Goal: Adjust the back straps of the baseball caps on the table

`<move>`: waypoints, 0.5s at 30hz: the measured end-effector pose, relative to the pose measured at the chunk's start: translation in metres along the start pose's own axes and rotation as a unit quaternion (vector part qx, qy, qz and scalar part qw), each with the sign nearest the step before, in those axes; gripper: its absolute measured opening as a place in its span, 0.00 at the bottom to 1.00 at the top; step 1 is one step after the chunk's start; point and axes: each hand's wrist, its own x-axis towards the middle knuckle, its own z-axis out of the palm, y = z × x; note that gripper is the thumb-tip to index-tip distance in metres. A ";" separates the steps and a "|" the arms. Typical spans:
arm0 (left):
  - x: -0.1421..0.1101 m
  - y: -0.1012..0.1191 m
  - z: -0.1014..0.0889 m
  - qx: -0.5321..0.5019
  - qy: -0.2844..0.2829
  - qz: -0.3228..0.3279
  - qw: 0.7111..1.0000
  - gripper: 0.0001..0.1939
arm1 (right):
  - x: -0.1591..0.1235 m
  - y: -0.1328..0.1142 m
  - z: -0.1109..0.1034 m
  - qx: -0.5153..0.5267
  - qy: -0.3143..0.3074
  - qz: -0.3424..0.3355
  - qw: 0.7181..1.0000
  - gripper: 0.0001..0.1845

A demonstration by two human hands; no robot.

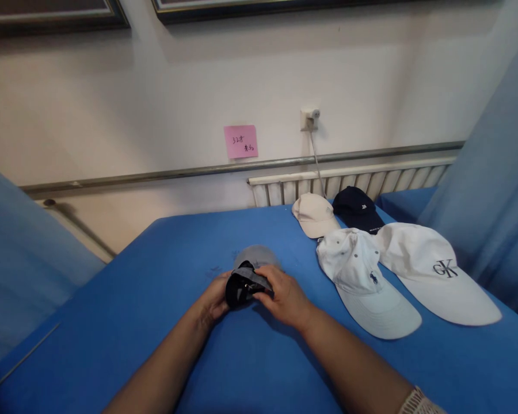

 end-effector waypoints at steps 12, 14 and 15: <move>-0.002 -0.005 0.006 0.096 0.079 0.082 0.989 0.11 | 0.001 0.008 0.003 0.049 0.065 0.043 0.996 0.15; -0.002 -0.001 0.004 0.162 0.160 0.185 0.956 0.14 | 0.002 0.012 0.005 0.061 0.077 0.074 0.992 0.14; -0.004 0.001 0.004 0.199 0.193 0.240 0.931 0.14 | 0.002 0.014 0.005 0.065 0.077 0.088 0.991 0.14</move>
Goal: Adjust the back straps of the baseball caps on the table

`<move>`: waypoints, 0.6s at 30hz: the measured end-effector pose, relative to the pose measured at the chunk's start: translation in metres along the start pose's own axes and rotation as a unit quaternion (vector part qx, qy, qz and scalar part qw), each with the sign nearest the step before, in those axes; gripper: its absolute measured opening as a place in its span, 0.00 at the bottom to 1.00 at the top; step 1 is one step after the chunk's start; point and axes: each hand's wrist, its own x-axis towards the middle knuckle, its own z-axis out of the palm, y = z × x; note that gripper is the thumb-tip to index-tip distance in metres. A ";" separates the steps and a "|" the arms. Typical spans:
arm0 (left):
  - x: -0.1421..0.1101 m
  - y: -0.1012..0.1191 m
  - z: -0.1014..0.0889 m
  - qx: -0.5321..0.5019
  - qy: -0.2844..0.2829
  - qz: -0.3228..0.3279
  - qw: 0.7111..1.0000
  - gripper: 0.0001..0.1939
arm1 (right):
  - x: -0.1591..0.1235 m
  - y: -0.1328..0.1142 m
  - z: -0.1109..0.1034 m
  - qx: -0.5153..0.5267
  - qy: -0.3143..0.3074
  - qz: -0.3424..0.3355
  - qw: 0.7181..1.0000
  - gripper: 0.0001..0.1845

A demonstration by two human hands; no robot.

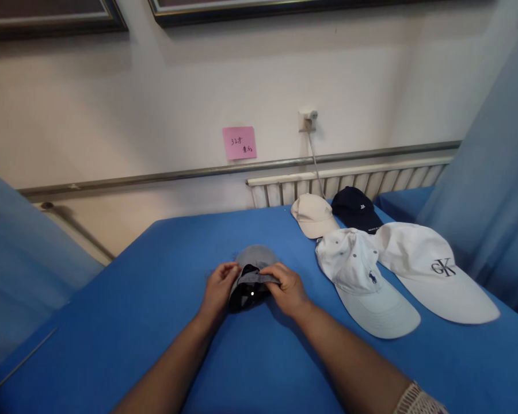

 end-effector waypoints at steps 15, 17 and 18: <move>-0.018 0.011 0.004 0.134 -0.095 0.124 0.979 0.12 | 0.005 0.017 0.007 0.219 0.022 0.223 0.950 0.15; -0.015 0.009 0.005 0.088 -0.091 0.083 0.989 0.12 | 0.007 0.018 0.005 0.252 0.029 0.236 0.938 0.17; -0.015 0.008 0.006 0.073 -0.096 0.070 0.990 0.12 | 0.008 0.018 0.004 0.263 0.031 0.239 0.934 0.18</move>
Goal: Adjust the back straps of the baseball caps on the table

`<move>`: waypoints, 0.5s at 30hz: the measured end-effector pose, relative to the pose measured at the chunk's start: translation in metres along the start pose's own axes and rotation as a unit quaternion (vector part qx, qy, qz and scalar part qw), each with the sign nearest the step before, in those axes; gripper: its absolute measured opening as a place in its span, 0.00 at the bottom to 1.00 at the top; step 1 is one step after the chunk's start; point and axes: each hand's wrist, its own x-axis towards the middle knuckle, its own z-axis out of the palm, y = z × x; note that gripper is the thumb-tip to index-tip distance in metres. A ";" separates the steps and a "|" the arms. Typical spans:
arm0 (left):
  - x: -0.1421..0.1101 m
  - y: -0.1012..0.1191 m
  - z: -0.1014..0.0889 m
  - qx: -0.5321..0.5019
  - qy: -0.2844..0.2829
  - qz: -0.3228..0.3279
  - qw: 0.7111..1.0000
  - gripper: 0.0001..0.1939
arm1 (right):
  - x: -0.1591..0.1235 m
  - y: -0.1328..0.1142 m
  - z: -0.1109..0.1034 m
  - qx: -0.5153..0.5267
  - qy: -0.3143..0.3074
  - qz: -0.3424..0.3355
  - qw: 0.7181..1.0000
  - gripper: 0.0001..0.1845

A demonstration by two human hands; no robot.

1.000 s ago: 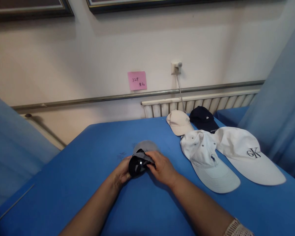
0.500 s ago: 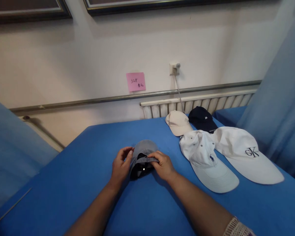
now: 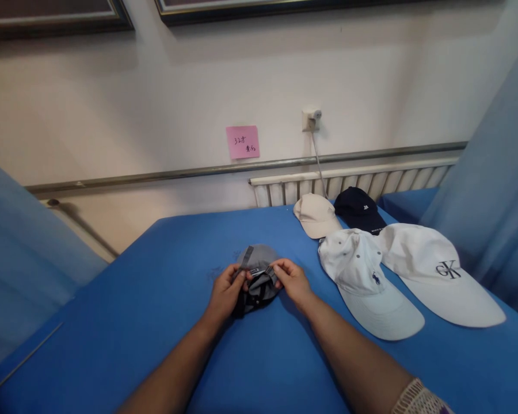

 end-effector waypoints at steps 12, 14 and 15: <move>-0.006 0.001 0.015 -0.119 -0.046 -0.054 0.990 0.17 | -0.009 0.004 0.004 -0.132 -0.077 -0.087 0.984 0.12; -0.006 0.000 0.014 -0.119 -0.039 -0.051 0.991 0.17 | -0.014 -0.001 0.005 -0.180 -0.093 -0.123 0.972 0.11; -0.006 0.000 0.014 -0.118 -0.036 -0.049 0.991 0.17 | -0.016 -0.005 0.006 -0.210 -0.096 -0.146 0.962 0.11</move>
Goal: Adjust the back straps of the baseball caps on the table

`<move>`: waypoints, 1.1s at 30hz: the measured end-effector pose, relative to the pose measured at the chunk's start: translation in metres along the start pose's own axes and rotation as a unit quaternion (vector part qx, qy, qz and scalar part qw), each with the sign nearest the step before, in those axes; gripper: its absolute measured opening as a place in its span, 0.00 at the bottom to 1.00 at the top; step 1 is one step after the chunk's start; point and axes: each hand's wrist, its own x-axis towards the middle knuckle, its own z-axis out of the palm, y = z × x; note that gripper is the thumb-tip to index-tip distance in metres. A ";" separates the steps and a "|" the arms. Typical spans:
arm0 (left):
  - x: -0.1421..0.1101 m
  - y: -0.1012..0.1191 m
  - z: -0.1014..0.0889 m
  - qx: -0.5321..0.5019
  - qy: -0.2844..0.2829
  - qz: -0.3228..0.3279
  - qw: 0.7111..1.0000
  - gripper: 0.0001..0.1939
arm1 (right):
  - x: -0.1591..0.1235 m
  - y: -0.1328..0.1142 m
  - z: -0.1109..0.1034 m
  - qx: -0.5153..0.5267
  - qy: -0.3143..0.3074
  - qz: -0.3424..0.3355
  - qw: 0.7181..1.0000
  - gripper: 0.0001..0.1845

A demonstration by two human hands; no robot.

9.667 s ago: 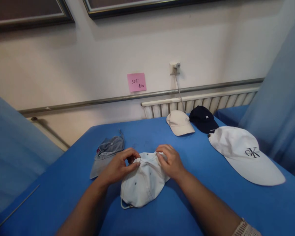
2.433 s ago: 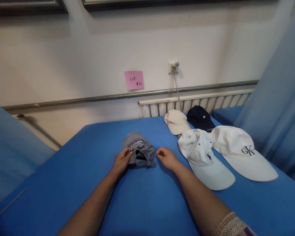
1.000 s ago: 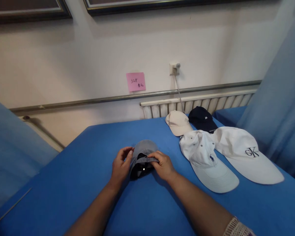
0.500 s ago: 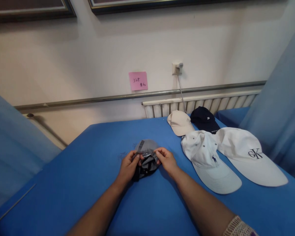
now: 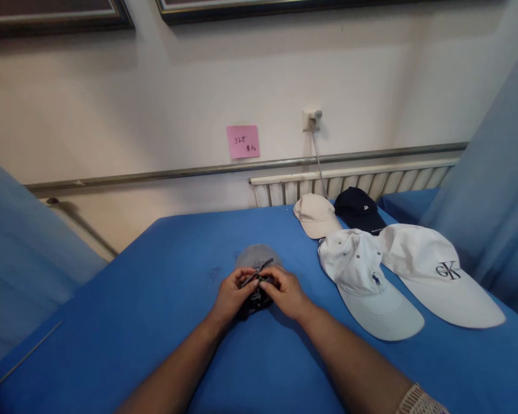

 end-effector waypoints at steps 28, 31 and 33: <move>-0.002 0.001 0.003 -0.036 0.017 -0.010 0.999 0.15 | -0.002 -0.008 0.001 -0.221 0.060 -0.092 0.969 0.08; -0.003 0.001 0.004 -0.038 0.011 -0.014 0.999 0.16 | -0.002 -0.009 0.000 -0.227 0.057 -0.109 0.966 0.08; -0.004 0.003 0.004 -0.034 0.007 -0.014 0.999 0.16 | -0.002 -0.010 0.000 -0.225 0.057 -0.111 0.966 0.08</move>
